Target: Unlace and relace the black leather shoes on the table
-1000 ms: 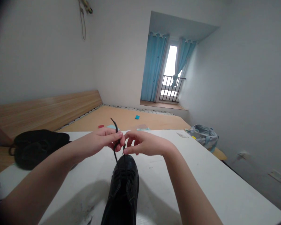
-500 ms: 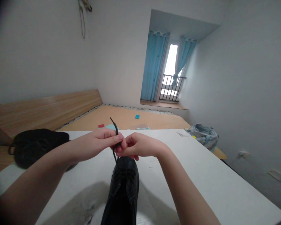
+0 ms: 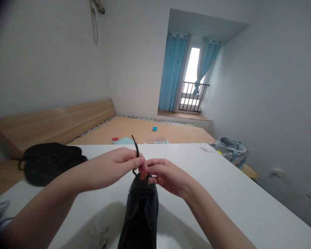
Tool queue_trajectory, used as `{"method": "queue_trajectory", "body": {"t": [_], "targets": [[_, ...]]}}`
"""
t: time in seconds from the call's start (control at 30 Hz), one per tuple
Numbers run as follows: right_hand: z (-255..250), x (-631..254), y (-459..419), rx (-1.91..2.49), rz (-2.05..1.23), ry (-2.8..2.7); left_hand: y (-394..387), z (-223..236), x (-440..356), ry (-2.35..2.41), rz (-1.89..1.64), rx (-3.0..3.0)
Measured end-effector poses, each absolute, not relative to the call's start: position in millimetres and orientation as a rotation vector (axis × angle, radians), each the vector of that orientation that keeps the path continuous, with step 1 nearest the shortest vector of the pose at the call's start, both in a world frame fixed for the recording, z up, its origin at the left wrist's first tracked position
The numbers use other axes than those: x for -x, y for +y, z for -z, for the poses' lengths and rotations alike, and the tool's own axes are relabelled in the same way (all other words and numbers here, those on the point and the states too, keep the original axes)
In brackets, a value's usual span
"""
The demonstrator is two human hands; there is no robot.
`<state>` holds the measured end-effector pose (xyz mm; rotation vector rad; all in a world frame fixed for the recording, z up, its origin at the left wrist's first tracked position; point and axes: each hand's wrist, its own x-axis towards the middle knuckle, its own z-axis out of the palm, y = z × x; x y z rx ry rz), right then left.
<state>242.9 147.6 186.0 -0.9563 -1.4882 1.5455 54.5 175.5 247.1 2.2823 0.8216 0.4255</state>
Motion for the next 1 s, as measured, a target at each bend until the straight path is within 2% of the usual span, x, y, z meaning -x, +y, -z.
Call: {"method": "queue_trajectory", "body": {"t": [0.13,0.3,0.47,0.57,0.73,0.8,0.87,0.93,1.0], "targets": [[-181.6,-247.6,124.1,0.881,-1.595,-1.008,165.6,-246.6,-60.5,0.773,-0.404,-2.320],[-181.7,-244.4,102.7,0.748,-1.446,-0.886,153.2,-252.5,-63.7,0.689,-0.337,-2.377],[-171.4,-261.7,92.3,0.675,-1.463,-0.796,146.4,-253.6,-57.7,1.081,-0.179,-2.455],[-162.9,-276.2,84.3,0.846,-1.430,-0.856,140.6,-235.2,-43.7,1.452,-0.065,-2.438],[-148.8,-282.4,71.5,1.311,-1.358,-1.253,128.6,-170.2,-8.7,1.614,0.050,-2.298],[-142.5,-276.3,70.2,1.507,-1.212,-1.487,127.3,-146.6,-2.1,1.556,-0.041,-2.305],[-137.4,-267.9,71.3,1.650,-0.996,-1.691,127.4,-133.2,-3.2,1.588,-0.284,-2.313],[-135.1,-259.6,73.3,1.644,-0.842,-1.834,126.5,-130.4,-11.0,1.578,-0.588,-2.394],[-136.0,-253.2,75.0,1.540,-0.753,-1.917,123.2,-134.3,-22.4,1.438,-0.723,-2.497]]}}
